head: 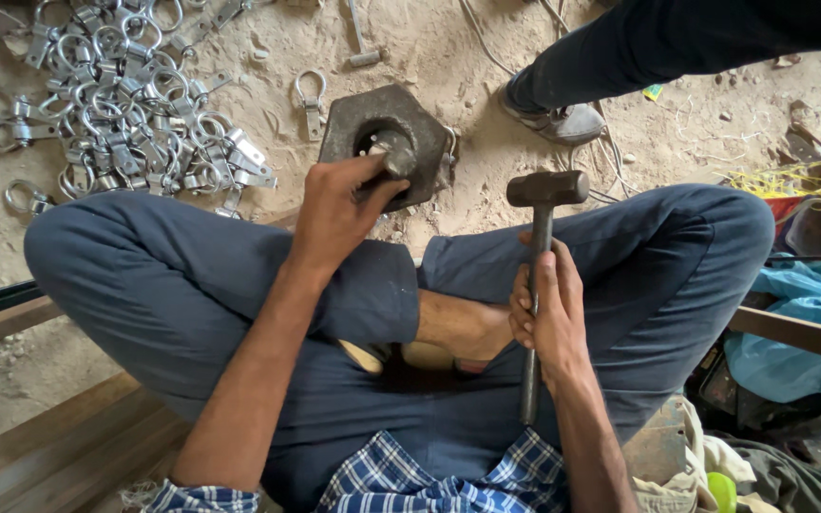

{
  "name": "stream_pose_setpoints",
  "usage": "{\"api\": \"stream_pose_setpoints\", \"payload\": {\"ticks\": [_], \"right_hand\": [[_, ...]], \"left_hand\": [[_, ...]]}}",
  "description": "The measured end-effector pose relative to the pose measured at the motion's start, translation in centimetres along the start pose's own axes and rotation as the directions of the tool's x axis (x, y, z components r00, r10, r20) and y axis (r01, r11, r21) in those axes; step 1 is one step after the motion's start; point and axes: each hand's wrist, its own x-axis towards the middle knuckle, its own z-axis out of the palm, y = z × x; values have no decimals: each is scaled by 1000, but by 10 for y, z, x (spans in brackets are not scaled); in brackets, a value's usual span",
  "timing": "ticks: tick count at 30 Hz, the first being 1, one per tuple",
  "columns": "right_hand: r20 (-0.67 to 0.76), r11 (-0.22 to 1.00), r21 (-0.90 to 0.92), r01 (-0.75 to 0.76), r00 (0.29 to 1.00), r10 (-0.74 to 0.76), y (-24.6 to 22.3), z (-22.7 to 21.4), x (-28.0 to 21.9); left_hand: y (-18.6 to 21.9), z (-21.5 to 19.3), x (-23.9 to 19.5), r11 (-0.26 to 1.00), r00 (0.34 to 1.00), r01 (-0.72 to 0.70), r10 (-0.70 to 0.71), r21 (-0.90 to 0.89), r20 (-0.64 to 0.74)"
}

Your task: The person assembles metal components using a hammer and a jig while sitting on the floor, placing finished pieces onto a pile.

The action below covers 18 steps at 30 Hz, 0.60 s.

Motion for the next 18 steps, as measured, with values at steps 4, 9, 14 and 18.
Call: {"api": "stream_pose_setpoints", "payload": {"ticks": [4, 9, 14, 18], "right_hand": [[69, 993, -53, 101, 993, -97, 3, 5, -1], [168, 825, -427, 369, 930, -328, -39, 15, -12], [159, 696, -396, 599, 791, -590, -87, 22, -41], [261, 606, -526, 597, 791, -553, -71, 45, -24]], "left_hand": [[-2, 0, -2, 999, 999, 41, -42, 9, 27], [-5, 1, 0, 999, 1000, 8, -9, -38, -22], [-12, 4, -6, 999, 999, 48, -48, -13, -1], [-13, 4, -5, 999, 999, 43, -43, -31, -20]]}}
